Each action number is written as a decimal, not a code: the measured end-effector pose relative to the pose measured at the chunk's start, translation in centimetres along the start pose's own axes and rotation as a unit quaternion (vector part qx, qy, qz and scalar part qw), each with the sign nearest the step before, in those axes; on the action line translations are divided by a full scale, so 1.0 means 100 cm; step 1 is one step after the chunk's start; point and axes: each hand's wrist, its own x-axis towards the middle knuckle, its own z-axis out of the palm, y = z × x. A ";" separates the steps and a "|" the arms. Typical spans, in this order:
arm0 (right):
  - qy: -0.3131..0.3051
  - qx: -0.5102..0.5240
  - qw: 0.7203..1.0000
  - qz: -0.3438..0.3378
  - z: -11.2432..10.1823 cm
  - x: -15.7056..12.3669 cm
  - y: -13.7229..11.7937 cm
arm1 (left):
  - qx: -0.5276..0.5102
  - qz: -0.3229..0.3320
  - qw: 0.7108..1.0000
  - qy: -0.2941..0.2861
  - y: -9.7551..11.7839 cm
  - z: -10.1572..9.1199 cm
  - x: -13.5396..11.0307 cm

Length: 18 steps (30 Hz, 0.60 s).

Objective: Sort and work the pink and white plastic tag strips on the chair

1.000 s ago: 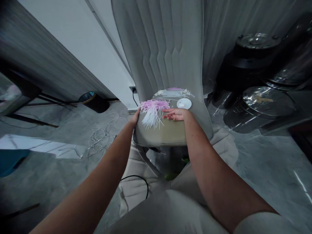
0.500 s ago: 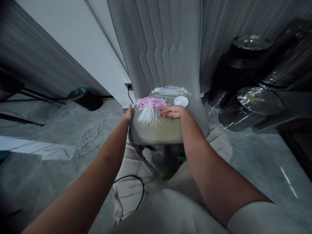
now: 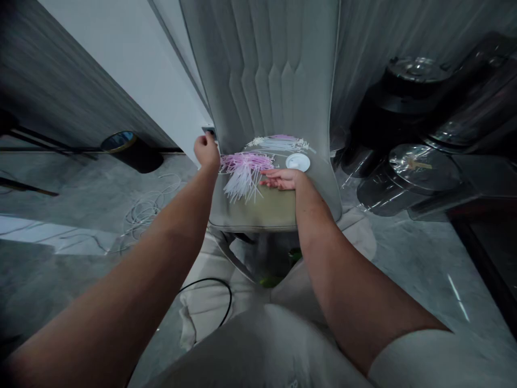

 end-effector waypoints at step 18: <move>-0.066 0.101 0.993 -0.007 -0.017 0.004 0.007 | 0.393 0.239 0.822 -0.336 0.039 0.108 0.008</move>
